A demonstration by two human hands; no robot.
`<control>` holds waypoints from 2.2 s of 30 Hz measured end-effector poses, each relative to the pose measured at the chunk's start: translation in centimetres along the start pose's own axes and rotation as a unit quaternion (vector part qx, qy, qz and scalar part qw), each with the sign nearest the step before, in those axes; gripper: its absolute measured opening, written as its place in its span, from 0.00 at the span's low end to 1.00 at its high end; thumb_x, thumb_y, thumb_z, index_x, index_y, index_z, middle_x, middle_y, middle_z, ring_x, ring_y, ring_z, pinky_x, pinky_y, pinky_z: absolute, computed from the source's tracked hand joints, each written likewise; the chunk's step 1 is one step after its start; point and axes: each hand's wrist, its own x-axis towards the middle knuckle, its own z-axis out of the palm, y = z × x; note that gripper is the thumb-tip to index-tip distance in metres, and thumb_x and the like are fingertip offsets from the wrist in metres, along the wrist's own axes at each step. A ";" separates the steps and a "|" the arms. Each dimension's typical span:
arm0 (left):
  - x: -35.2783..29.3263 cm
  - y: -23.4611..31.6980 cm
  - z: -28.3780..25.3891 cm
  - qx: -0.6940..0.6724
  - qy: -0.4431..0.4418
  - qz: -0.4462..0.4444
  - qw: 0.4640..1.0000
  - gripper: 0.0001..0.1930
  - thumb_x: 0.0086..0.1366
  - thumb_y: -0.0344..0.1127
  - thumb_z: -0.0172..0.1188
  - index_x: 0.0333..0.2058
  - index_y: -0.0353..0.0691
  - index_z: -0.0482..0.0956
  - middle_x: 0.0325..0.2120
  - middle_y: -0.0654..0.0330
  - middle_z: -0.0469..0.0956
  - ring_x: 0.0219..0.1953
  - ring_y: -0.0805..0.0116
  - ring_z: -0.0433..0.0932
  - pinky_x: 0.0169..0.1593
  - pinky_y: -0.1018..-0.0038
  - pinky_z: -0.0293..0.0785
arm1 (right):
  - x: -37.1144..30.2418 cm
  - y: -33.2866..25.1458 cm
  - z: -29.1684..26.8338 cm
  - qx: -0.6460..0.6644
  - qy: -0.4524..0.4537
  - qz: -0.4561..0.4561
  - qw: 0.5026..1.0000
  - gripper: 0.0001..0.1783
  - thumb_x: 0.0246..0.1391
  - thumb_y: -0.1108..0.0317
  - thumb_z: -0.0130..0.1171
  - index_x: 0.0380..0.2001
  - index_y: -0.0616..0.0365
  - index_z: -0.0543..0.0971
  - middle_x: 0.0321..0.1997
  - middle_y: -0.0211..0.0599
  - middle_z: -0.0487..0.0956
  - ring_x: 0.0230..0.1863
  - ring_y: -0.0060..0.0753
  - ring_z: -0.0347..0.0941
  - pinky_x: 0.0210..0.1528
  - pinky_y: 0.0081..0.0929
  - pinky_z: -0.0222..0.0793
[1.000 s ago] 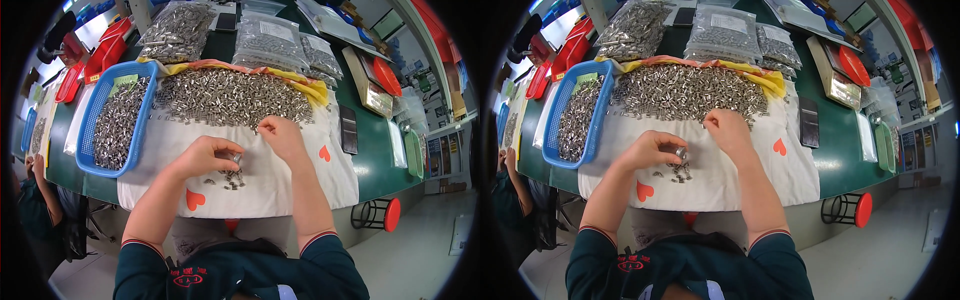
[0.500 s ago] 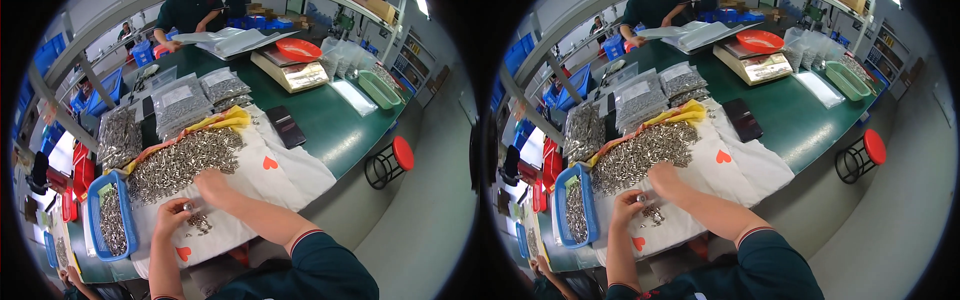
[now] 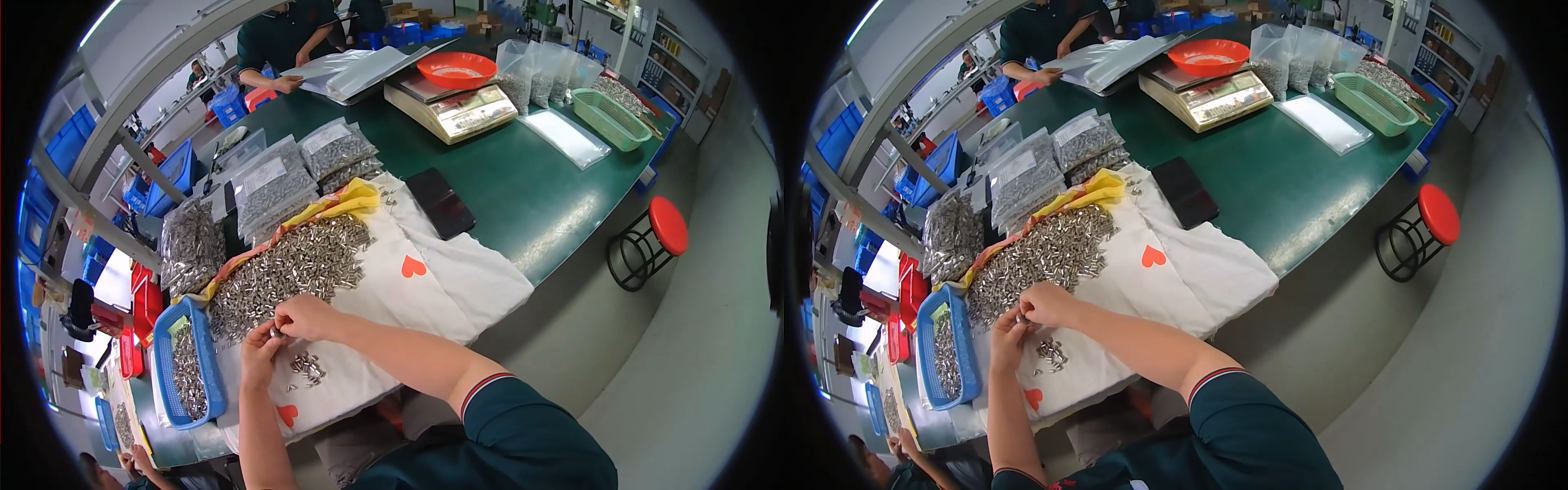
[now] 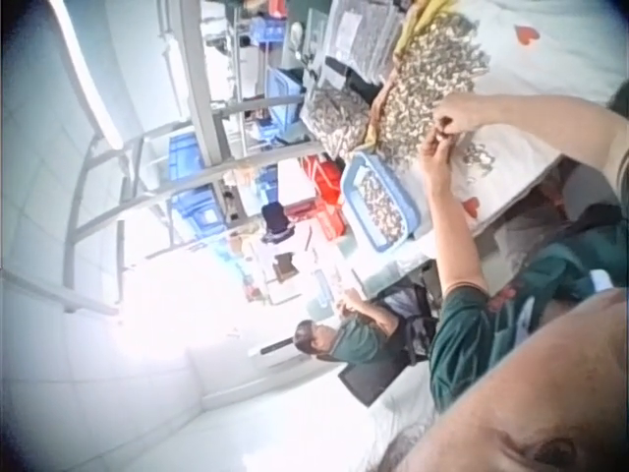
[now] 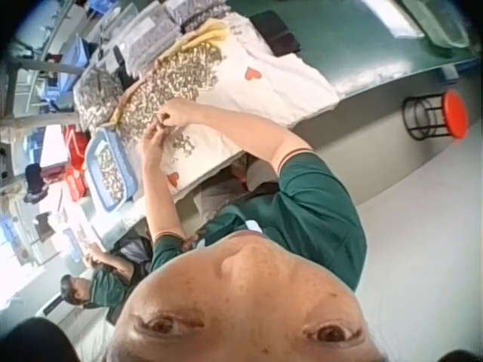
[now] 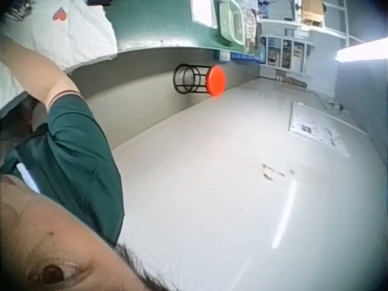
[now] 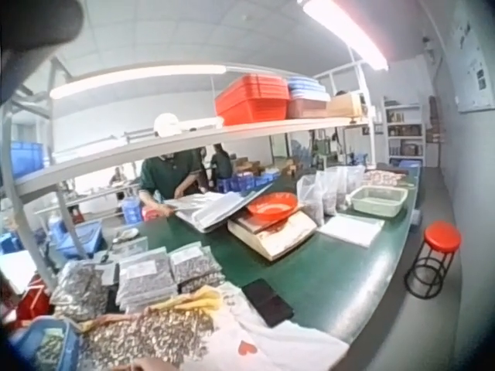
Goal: Sorting small metal components on a workbench and placing them into a small container.
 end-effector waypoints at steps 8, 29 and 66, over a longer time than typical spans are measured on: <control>0.1 0.1 0.2 0.028 -0.019 0.001 0.999 0.18 0.53 0.20 0.51 0.45 0.31 0.69 0.34 0.59 0.75 0.33 0.73 0.75 0.39 0.79 0.72 | -0.2 -0.3 0.5 0.026 0.031 -0.028 0.999 0.04 0.36 0.69 0.54 0.17 0.58 0.75 0.19 0.40 0.75 0.24 0.42 0.72 0.28 0.34 0.67; -1.2 1.1 0.7 0.071 -0.027 -0.045 0.996 0.19 0.50 0.20 0.59 0.43 0.31 0.71 0.31 0.63 0.75 0.32 0.79 0.73 0.34 0.85 0.69 | -0.1 -1.9 -2.4 0.006 -0.144 0.051 0.988 0.08 0.38 0.65 0.57 0.25 0.55 0.77 0.24 0.37 0.77 0.25 0.34 0.73 0.30 0.28 0.68; -1.5 0.7 1.1 0.033 -0.090 -0.057 0.994 0.16 0.51 0.22 0.59 0.42 0.35 0.73 0.30 0.65 0.74 0.31 0.80 0.73 0.35 0.83 0.71 | 0.0 -0.4 -0.6 -0.203 0.067 0.025 0.977 0.04 0.38 0.70 0.55 0.21 0.57 0.75 0.24 0.36 0.74 0.31 0.37 0.69 0.35 0.33 0.65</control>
